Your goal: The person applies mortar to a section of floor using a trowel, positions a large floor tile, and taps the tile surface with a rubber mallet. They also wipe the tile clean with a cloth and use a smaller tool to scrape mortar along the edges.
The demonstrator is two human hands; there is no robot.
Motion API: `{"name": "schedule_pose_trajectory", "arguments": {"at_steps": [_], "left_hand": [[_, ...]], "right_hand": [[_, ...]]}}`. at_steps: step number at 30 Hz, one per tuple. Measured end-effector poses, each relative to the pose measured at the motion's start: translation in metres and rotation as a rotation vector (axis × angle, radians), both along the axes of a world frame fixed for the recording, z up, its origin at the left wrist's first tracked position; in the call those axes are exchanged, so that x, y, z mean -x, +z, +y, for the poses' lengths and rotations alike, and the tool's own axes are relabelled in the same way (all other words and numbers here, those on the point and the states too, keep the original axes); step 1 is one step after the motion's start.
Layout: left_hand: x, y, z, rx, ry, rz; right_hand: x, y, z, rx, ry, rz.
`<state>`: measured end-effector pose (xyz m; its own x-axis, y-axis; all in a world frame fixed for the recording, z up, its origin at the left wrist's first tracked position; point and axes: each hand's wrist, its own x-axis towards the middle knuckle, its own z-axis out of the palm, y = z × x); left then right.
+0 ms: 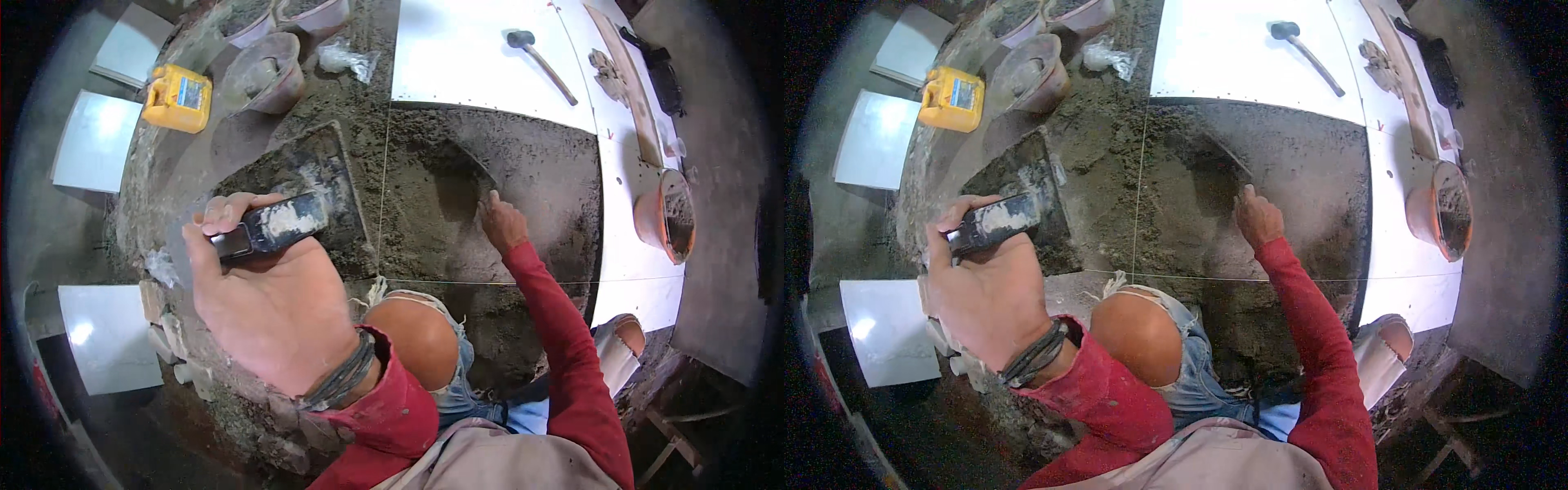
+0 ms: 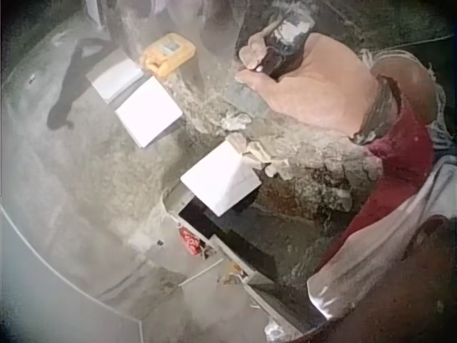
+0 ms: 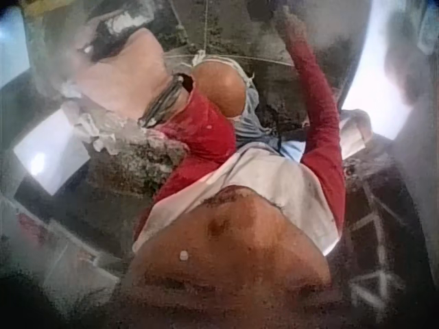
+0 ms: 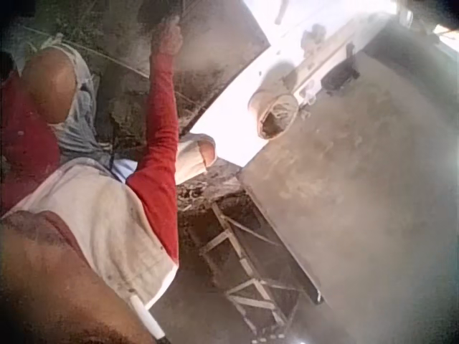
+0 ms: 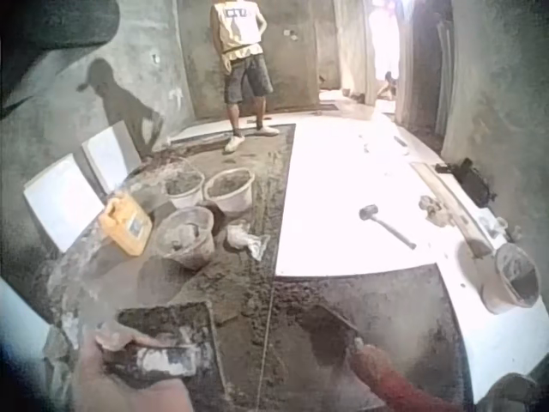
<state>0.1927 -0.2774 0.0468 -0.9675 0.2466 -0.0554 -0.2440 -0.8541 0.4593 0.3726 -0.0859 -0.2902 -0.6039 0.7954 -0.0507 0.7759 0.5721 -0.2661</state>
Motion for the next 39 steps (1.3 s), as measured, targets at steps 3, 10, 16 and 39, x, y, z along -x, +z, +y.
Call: {"name": "schedule_pose_trajectory", "arguments": {"at_steps": [3, 10, 16, 39], "left_hand": [[0.001, -0.001, 0.001, 0.019, 0.000, -0.008], [0.012, 0.009, 0.002, 0.062, 0.017, 0.073], [-0.003, 0.004, 0.032, 0.290, -0.264, 0.012], [-0.040, -0.183, 0.041, 1.727, -0.820, 1.634]], "right_hand": [[0.018, -0.002, 0.020, -0.013, 0.059, 0.038], [0.051, 0.025, 0.024, -0.002, 0.220, 0.049], [-0.040, 0.132, -0.030, -0.080, -0.010, 0.417], [-0.086, 0.130, -0.091, 0.138, 0.116, 0.484]]}}
